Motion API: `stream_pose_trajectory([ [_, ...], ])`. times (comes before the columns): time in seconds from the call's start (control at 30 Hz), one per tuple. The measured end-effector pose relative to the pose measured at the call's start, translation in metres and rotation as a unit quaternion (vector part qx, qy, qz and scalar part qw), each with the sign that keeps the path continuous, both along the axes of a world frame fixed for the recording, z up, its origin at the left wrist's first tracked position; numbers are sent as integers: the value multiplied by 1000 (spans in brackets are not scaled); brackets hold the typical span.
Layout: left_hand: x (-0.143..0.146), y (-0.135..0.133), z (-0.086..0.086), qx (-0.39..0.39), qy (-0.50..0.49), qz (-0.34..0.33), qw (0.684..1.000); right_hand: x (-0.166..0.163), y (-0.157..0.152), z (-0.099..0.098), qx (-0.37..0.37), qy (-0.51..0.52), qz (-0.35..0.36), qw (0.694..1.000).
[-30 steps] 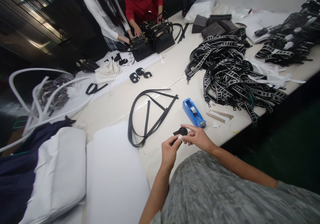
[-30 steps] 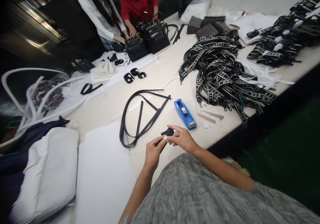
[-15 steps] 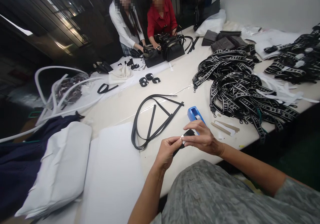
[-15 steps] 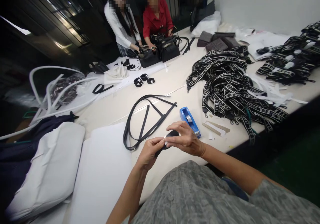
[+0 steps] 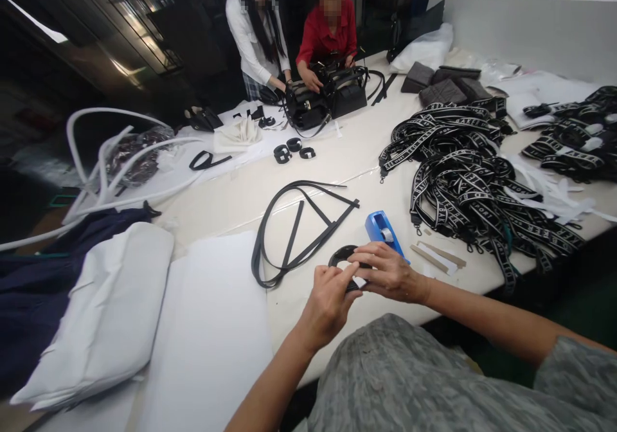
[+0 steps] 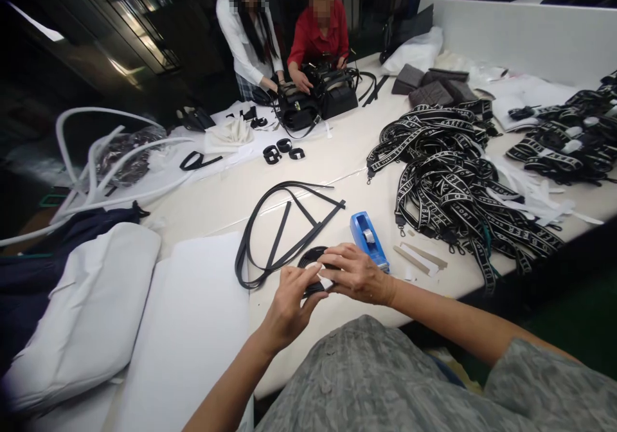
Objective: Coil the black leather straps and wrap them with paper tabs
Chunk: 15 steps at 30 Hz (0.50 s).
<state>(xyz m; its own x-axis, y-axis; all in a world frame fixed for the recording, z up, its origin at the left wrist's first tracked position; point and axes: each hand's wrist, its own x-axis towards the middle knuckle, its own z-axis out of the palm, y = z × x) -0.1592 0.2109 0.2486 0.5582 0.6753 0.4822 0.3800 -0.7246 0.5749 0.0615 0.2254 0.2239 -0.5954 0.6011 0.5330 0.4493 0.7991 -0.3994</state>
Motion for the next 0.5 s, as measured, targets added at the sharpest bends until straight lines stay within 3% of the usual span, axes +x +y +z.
stream_pose_trajectory([
  [0.1,-10,6,1,-13,-32,11,999,6,7,6,-138,78,4,987],
  [0.17,-12,10,3,-28,-46,16,998,6,17,9,-273,165,-24,947],
  [0.23,-11,14,6,-30,-45,4,999,0,30,12,-422,234,-35,875],
  [0.3,-9,21,8,-33,-33,-22,999,-9,43,15,-565,274,-2,778],
  [0.37,-8,28,10,-34,-15,-48,998,-17,55,17,-661,303,39,685],
  [0.43,-9,35,12,-30,-5,-66,997,-21,64,18,-699,328,59,633],
  [0.5,-11,42,15,-27,-1,-77,997,-21,71,19,-711,335,67,615],
])
